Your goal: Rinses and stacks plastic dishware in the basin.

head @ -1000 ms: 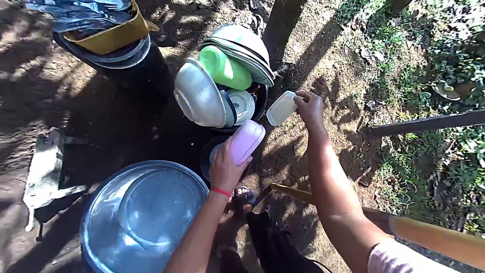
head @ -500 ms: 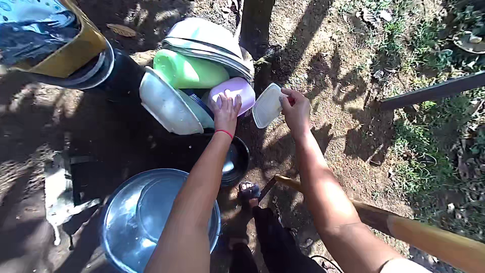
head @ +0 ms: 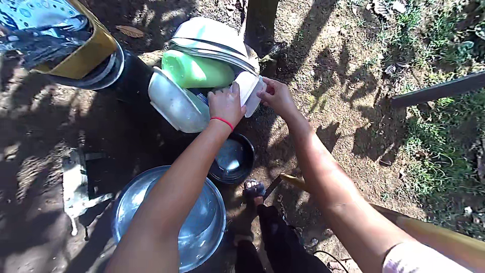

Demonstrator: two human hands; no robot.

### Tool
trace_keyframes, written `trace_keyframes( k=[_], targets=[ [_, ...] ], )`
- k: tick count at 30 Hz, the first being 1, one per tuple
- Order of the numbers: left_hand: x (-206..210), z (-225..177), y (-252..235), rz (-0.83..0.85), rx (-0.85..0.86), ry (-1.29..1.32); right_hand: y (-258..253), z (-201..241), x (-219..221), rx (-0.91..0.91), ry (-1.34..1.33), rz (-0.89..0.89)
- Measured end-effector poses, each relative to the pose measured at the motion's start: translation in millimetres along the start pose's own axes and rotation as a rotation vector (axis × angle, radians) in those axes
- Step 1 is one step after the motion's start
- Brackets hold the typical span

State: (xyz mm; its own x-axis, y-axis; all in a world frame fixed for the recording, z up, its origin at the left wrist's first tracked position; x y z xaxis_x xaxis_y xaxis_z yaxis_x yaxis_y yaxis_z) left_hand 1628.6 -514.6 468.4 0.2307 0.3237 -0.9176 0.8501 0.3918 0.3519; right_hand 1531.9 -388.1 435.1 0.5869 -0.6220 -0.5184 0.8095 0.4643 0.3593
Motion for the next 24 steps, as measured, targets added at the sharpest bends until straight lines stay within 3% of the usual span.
trace_keyframes(
  k=[9, 16, 21, 24],
  targets=[
    [4.3, 19.0, 7.1, -0.194, 0.013, 0.120, -1.5, 5.9, 34.8, -0.076, -0.142, -0.240],
    [26.7, 23.2, 22.2, -0.122, -0.020, 0.265, 3.8, -3.7, 42.5, 0.024, -0.159, -0.094],
    [39.7, 15.4, 32.9, -0.201, 0.033, 0.223, 16.2, -5.6, 42.9, 0.075, -0.042, -0.035],
    [51.7, 20.4, 36.0, -0.256, 0.005, 0.232, 10.5, -18.5, 42.5, 0.114, -0.157, 0.038]
  ],
)
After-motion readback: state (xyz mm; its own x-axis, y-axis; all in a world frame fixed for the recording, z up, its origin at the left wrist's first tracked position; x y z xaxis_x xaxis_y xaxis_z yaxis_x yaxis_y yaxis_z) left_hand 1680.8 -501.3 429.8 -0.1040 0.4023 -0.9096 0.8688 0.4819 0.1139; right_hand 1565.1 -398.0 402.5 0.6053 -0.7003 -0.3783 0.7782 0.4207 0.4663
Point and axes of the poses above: each hand's wrist, its own y-axis away from the middle knuckle, its own x-axis out of the palm, z = x × y, the point moved 4 cm from there along -y, towards the middle knuckle, and after that the axes turned 8 degrees about -z, right-handed, at the moved point
